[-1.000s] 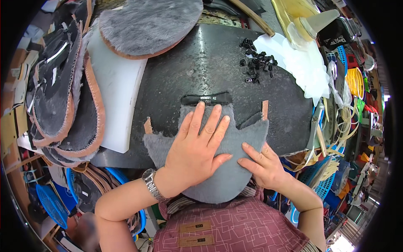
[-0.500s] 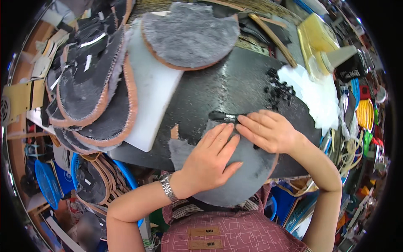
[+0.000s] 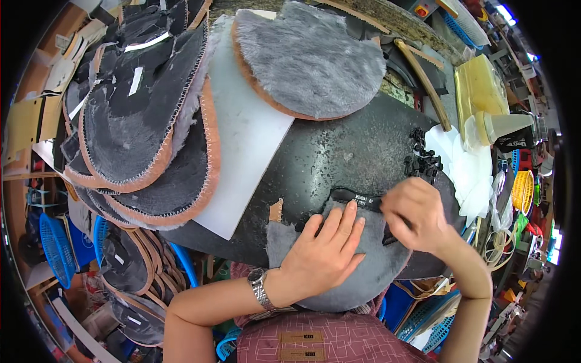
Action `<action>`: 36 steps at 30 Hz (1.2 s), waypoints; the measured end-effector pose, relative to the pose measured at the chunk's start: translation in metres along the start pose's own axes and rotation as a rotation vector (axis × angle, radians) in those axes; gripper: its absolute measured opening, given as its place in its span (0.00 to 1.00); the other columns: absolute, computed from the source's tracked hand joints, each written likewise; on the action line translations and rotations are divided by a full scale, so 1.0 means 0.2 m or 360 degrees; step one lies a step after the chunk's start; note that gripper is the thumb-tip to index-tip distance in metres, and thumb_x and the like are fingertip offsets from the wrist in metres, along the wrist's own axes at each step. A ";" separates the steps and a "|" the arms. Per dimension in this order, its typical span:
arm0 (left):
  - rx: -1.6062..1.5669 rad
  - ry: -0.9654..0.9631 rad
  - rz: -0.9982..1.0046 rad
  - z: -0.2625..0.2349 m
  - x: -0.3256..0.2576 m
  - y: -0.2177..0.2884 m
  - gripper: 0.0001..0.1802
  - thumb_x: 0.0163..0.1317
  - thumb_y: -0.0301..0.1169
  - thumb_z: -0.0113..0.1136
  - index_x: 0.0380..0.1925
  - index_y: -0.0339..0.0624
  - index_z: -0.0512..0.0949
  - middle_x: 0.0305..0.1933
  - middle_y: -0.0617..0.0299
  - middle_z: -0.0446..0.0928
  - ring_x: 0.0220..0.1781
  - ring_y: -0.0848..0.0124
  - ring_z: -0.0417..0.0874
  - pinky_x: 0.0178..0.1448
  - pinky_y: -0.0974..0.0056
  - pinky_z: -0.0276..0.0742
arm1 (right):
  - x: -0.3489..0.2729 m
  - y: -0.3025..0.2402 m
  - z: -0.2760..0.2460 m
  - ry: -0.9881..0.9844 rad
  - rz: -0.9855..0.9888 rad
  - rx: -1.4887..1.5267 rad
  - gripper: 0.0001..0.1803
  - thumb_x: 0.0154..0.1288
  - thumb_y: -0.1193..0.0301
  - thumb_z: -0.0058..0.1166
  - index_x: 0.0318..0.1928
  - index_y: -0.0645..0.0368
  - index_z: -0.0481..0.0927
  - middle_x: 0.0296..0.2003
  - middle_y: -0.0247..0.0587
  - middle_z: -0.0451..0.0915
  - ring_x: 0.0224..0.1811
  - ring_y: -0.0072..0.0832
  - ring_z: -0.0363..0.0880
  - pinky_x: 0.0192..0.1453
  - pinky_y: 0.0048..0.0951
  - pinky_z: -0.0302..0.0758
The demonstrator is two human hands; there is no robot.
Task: The person assembles shoe parts by hand, using a hammer to secure components and attaching elastic bands and white plastic pieces to the shoe uppers. The person repeatedly picks up parts, aligns them, and hammers them into place on a workbench in a factory setting.
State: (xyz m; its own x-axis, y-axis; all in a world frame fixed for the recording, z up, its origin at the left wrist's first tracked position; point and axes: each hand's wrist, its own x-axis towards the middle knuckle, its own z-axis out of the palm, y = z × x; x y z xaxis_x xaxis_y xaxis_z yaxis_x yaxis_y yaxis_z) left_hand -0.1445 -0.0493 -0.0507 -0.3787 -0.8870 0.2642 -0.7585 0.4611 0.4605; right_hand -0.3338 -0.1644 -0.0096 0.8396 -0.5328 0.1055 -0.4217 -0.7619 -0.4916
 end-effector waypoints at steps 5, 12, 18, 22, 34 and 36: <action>-0.0534 0.0484 -0.0040 0.00 -0.03 -0.05 0.20 0.49 0.29 0.65 0.43 0.38 0.76 0.48 0.53 0.73 0.46 0.60 0.75 0.48 0.60 0.71 | 0.17 -0.10 0.15 -0.0015 0.0570 0.0238 0.13 0.53 0.70 0.62 0.39 0.60 0.78 0.32 0.41 0.78 0.35 0.37 0.76 0.39 0.33 0.73; -0.1694 -0.0304 -0.1015 -0.18 0.07 -0.17 0.11 0.64 0.26 0.54 0.42 0.31 0.79 0.28 0.70 0.77 0.29 0.83 0.72 0.36 0.75 0.71 | 0.07 -0.08 0.15 0.0243 0.0432 0.0997 0.07 0.52 0.75 0.63 0.31 0.61 0.78 0.28 0.35 0.76 0.31 0.26 0.74 0.37 0.28 0.70; -0.1734 -0.0220 -0.1061 -0.13 0.08 -0.16 0.11 0.62 0.27 0.57 0.40 0.31 0.80 0.30 0.67 0.79 0.29 0.83 0.74 0.34 0.74 0.71 | 0.04 -0.22 0.21 0.0573 0.0347 0.0157 0.08 0.49 0.75 0.65 0.27 0.61 0.78 0.25 0.39 0.76 0.25 0.30 0.75 0.29 0.29 0.71; -0.1362 0.0069 -0.0784 -0.10 0.08 -0.11 0.10 0.59 0.25 0.59 0.39 0.32 0.80 0.29 0.61 0.80 0.27 0.80 0.77 0.33 0.73 0.72 | 0.02 -0.31 0.17 0.0436 0.0860 0.0660 0.08 0.52 0.74 0.63 0.27 0.65 0.79 0.23 0.40 0.78 0.20 0.22 0.76 0.26 0.24 0.73; -0.1339 -0.0048 -0.0847 -0.09 0.11 -0.12 0.10 0.58 0.23 0.56 0.39 0.34 0.81 0.33 0.58 0.82 0.26 0.78 0.78 0.32 0.72 0.74 | -0.07 -0.25 0.20 0.0377 0.1118 0.1204 0.04 0.55 0.76 0.57 0.28 0.66 0.78 0.23 0.31 0.78 0.25 0.12 0.73 0.29 0.18 0.71; -0.1499 -0.0095 -0.0902 -0.10 0.13 -0.13 0.11 0.60 0.25 0.57 0.41 0.34 0.81 0.32 0.61 0.82 0.27 0.81 0.77 0.32 0.73 0.74 | -0.07 -0.24 0.21 0.0370 0.1146 0.1295 0.04 0.55 0.76 0.57 0.29 0.66 0.78 0.23 0.30 0.77 0.25 0.11 0.72 0.29 0.18 0.71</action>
State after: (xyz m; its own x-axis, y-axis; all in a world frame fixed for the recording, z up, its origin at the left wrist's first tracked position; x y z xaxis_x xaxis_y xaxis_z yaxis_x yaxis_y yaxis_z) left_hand -0.1242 -0.0840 -0.0395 -0.1477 -0.9643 -0.2196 -0.1321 -0.2008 0.9707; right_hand -0.3116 -0.1044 -0.0235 0.3683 -0.8747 -0.3151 -0.3629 0.1768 -0.9149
